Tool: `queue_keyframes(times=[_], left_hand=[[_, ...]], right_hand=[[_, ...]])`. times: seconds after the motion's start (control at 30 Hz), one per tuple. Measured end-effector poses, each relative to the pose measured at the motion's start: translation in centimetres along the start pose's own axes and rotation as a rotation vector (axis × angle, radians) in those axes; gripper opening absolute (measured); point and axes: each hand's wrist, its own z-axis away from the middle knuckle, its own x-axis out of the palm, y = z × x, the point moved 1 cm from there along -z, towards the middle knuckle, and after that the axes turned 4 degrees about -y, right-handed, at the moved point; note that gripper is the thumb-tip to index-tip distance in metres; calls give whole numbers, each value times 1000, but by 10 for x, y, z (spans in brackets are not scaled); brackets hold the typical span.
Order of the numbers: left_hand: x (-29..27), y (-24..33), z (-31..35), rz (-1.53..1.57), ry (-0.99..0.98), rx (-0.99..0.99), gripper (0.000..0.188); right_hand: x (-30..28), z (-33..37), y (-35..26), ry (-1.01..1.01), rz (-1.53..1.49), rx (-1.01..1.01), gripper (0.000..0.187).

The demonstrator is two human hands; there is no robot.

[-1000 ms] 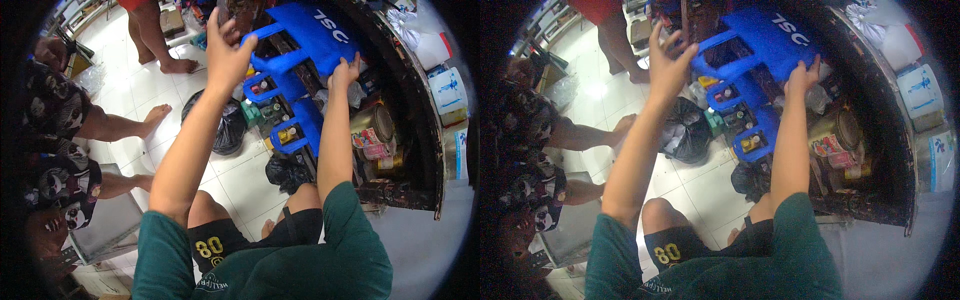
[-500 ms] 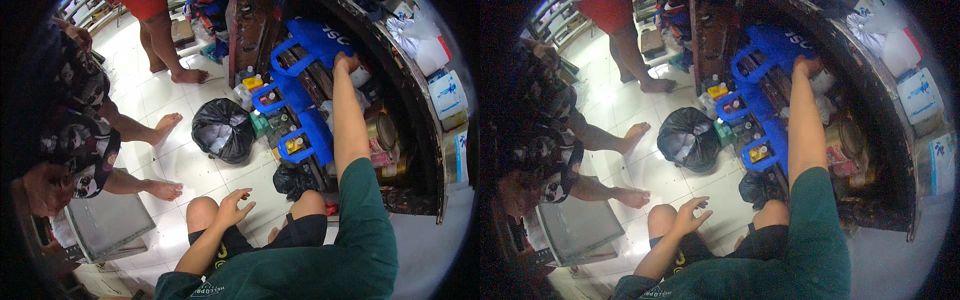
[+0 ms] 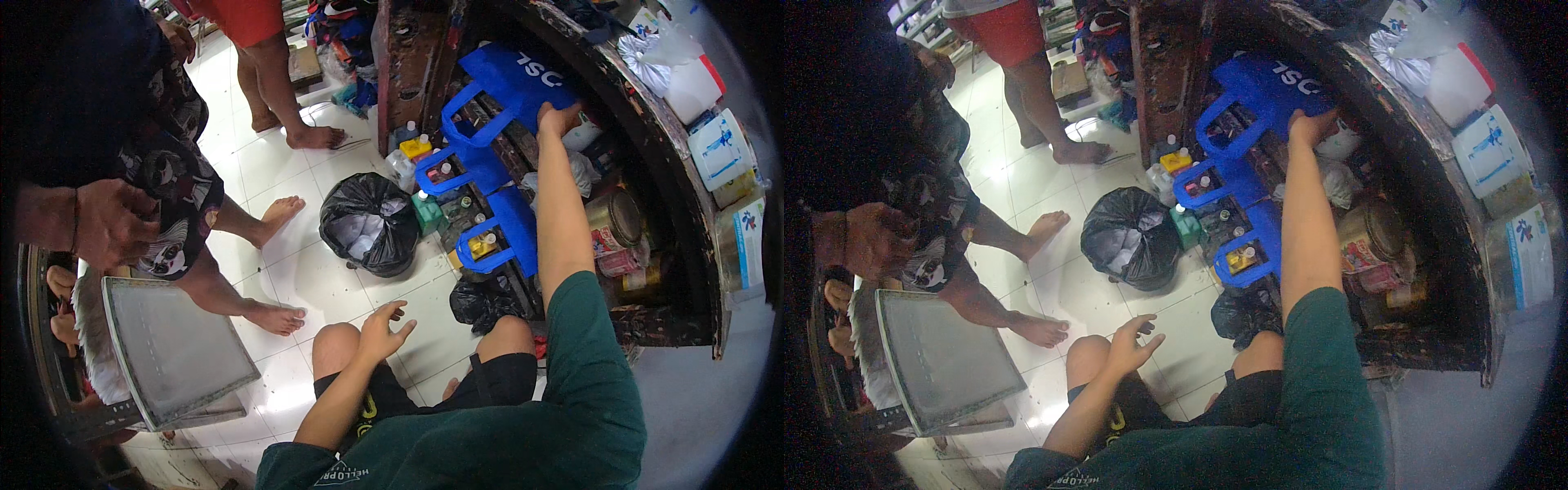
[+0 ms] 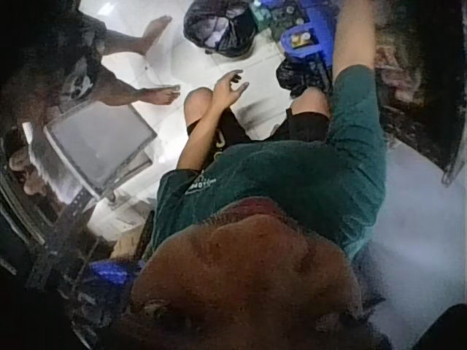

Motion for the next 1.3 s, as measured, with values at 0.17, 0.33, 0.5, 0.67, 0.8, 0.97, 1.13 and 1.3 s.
queue_keyframes(times=[0.17,0.33,0.5,0.67,0.8,0.97,1.13,1.3], left_hand=[[6,-2,-2,-2,-35,-2,45],[7,-3,-5,-4,-33,-1,46],[6,-2,-7,-2,-30,-14,46],[10,-4,-8,2,-15,-30,45],[9,1,-10,5,-26,-33,47],[9,-2,-16,10,-8,-38,47],[8,-17,-24,40,32,-31,50],[10,-30,-30,74,30,-38,54]], right_hand=[[15,-14,25,60,-142,-9,60],[12,2,10,-41,-275,140,47],[-3,32,-13,29,-152,47,39],[-1,23,-3,97,14,-107,47],[-3,26,-7,269,72,-192,49],[-30,87,-58,225,142,-431,47],[-88,223,-62,-514,-467,-723,28],[-174,322,22,-1240,-145,-336,24]])
